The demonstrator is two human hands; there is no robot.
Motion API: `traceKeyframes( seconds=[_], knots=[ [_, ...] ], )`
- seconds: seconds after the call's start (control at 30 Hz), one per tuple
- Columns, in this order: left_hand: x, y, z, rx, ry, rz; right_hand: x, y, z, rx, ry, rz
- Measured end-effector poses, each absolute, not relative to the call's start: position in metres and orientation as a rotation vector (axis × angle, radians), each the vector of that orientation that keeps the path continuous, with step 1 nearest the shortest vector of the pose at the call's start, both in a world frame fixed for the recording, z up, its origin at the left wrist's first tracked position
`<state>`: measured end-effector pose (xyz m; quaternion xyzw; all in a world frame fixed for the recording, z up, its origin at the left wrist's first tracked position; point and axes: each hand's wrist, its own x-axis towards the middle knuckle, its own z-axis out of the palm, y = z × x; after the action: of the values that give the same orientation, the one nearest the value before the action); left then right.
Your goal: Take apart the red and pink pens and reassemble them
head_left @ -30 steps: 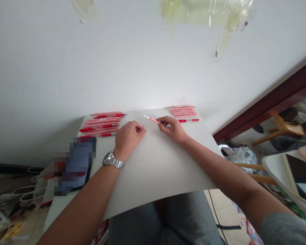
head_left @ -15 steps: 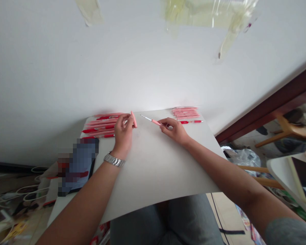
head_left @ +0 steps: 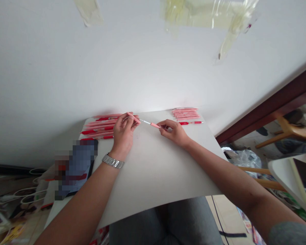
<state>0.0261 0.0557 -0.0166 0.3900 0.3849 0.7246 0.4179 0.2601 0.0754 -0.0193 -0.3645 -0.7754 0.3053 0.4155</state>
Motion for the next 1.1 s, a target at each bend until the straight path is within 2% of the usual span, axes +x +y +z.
traceKeyframes(
  seconds=[0.63, 1.1],
  knots=[
    [0.0230, 0.0554, -0.0124, 0.762, 0.887, 1.826, 0.2590, 0.0743, -0.0168, -0.949, -1.932, 0.755],
    [0.0267, 0.0535, -0.0128, 0.930, 0.947, 1.752, 0.2592, 0.0744, -0.0165, -0.958, -1.943, 0.744]
  ],
)
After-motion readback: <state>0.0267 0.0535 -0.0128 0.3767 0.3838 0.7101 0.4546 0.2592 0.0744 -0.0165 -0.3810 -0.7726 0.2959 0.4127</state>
